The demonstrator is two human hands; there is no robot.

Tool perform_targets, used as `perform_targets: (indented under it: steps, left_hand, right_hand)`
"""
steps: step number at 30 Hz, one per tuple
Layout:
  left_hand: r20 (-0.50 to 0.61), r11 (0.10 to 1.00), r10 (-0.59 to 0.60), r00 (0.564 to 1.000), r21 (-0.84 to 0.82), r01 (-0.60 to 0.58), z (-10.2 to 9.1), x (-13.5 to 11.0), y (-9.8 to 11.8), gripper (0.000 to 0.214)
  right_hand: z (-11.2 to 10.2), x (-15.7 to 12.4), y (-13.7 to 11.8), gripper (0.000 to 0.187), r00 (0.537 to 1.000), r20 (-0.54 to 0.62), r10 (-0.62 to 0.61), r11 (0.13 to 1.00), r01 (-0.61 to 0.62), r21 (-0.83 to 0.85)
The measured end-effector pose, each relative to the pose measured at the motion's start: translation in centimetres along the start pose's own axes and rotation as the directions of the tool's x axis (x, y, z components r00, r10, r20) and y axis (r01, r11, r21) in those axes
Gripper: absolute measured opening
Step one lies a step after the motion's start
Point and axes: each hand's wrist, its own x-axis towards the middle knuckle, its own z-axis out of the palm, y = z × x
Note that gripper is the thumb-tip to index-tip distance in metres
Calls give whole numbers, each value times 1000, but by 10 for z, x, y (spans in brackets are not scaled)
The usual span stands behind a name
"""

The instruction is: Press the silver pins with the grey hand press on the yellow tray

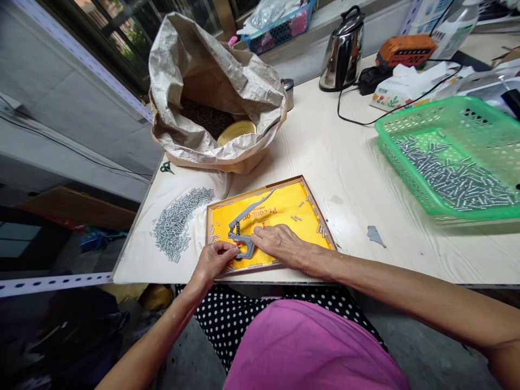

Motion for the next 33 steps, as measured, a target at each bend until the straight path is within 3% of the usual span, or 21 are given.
perform_targets:
  steps: [9,12,16,18,26,29,31,33]
  left_hand:
    - [170,982,-120,978,166,92,-4,9,13,30]
    - [201,974,-159,967,194,120,-5,11,15,32]
    - [206,970,-189,960,190,151,-6,11,19,35]
    - [205,968,-202,958,192,163,-5,9,22,35]
    - [157,970,-226,961,133,206,-3,7,27,31]
    - [163,961,-222,961,200,188,-4,5,25,30]
    - [124,942,-146,981,319,100,-3,-1,24,29]
    - [47,879,74,996,469,-87,1,-8,25,23]
  right_hand:
    - [-8,12,8,17,988,140,63,998,-60,-23]
    - [-16,16,12,17,990,116,85,994,-76,-76]
    - [-24,22,25,77,994,16,111,979,-107,-172]
    - [-27,25,32,93,990,31,137,970,-127,-209]
    - [-35,30,35,83,986,62,152,975,-140,-173]
    - [-34,28,34,78,988,47,147,976,-137,-171]
    - [-33,27,33,74,987,45,152,975,-143,-170]
    - [-32,26,31,72,986,46,158,975,-148,-167]
